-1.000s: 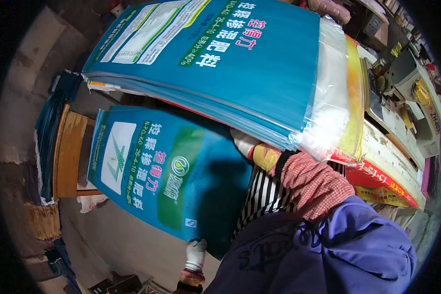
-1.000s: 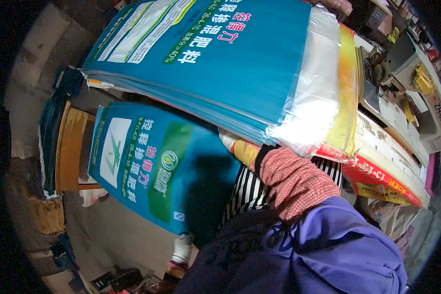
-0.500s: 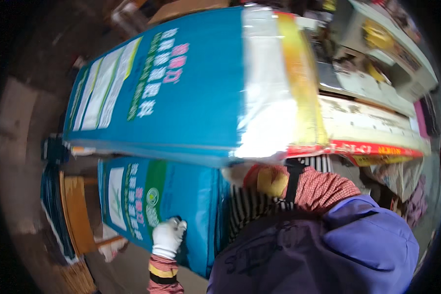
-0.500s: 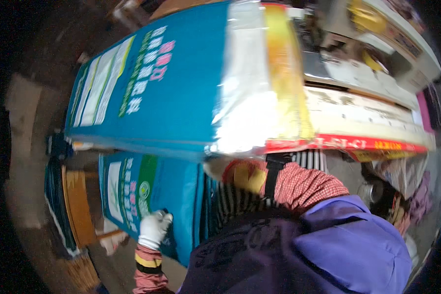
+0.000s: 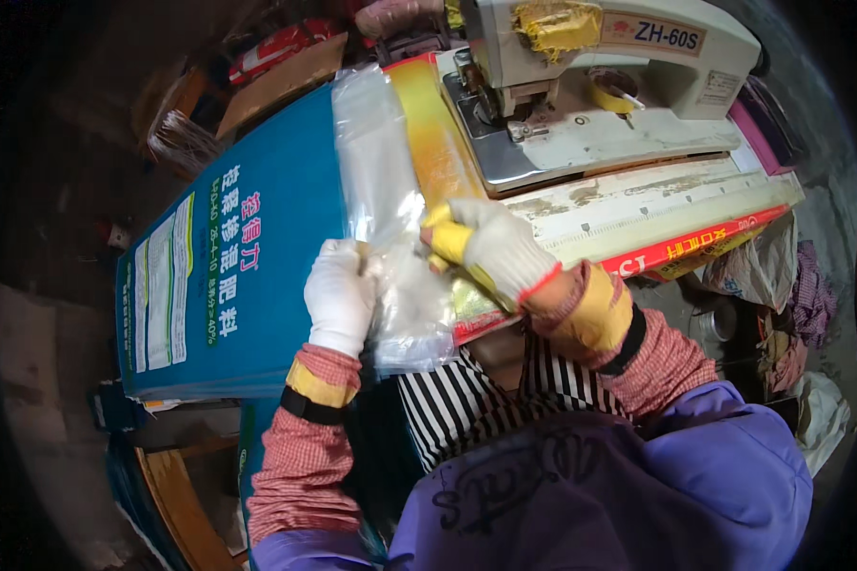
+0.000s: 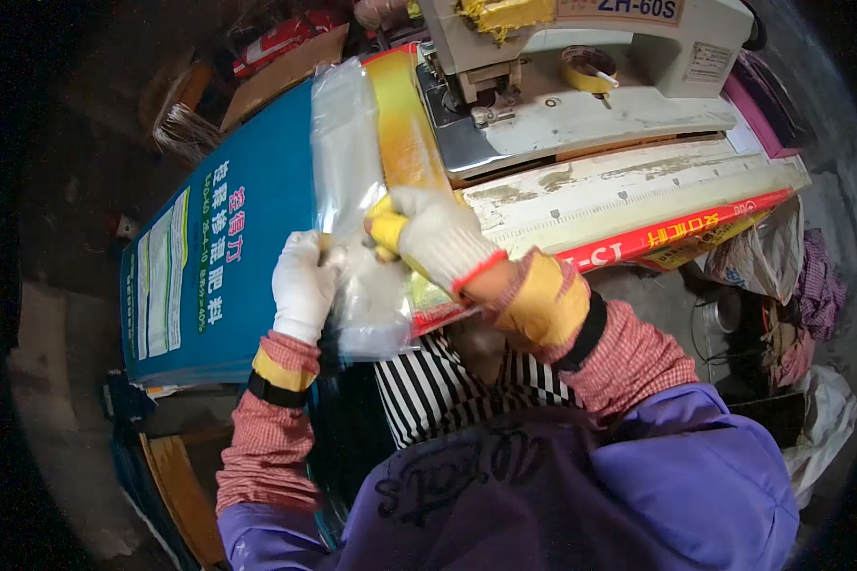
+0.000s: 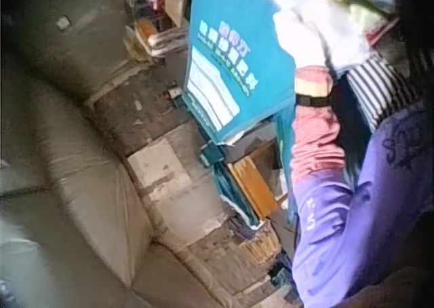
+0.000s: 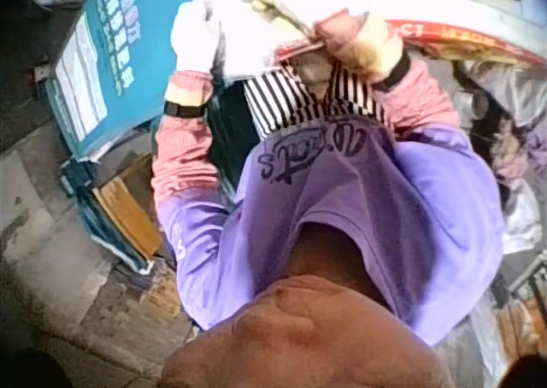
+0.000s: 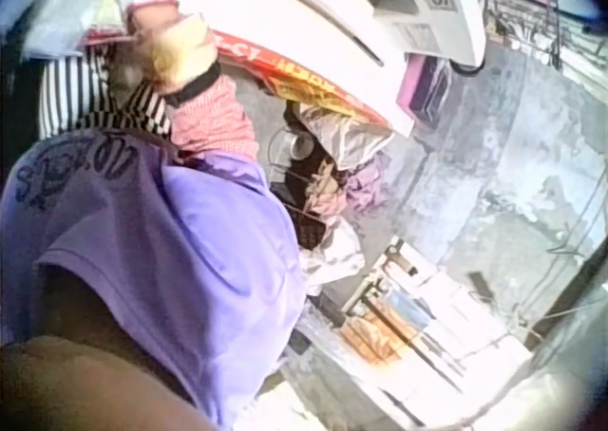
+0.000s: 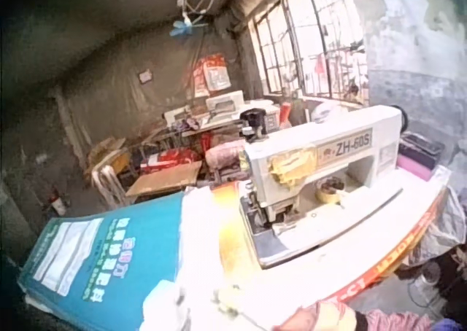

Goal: The recorder inserts plastic liners into woven bags and sews the tops closed using an industrial sewing machine.

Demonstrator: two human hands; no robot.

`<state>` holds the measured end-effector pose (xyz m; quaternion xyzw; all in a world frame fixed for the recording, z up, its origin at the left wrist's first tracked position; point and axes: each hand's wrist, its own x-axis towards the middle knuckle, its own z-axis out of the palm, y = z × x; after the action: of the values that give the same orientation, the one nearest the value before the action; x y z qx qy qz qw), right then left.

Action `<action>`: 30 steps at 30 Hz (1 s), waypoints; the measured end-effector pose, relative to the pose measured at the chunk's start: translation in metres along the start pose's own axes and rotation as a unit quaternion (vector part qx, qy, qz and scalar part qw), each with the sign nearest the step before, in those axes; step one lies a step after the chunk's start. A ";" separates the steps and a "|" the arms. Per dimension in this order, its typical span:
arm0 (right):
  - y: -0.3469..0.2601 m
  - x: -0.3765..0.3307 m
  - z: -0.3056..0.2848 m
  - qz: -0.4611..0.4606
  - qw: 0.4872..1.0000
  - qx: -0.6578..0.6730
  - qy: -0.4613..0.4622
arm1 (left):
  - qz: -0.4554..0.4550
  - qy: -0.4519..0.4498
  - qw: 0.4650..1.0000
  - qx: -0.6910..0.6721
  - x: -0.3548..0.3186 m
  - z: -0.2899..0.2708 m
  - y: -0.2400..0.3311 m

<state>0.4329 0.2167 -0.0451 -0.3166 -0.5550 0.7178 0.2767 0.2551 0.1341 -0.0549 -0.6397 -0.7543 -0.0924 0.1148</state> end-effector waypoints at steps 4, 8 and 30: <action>-0.014 0.044 0.003 -0.065 0.988 -0.133 0.053 | -0.201 -0.040 0.897 -0.391 0.010 0.002 -0.025; -0.021 0.079 0.016 -0.123 0.934 -0.334 0.019 | -0.203 -0.016 0.876 -0.437 0.013 -0.015 -0.030; -0.005 0.123 0.019 0.156 0.985 0.071 -0.037 | 0.248 -0.059 0.959 0.123 0.020 -0.049 -0.003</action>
<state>0.3391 0.2978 -0.0545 -0.3523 -0.4564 0.8007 0.1625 0.2515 0.1384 -0.0017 -0.7918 -0.5833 0.0701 0.1669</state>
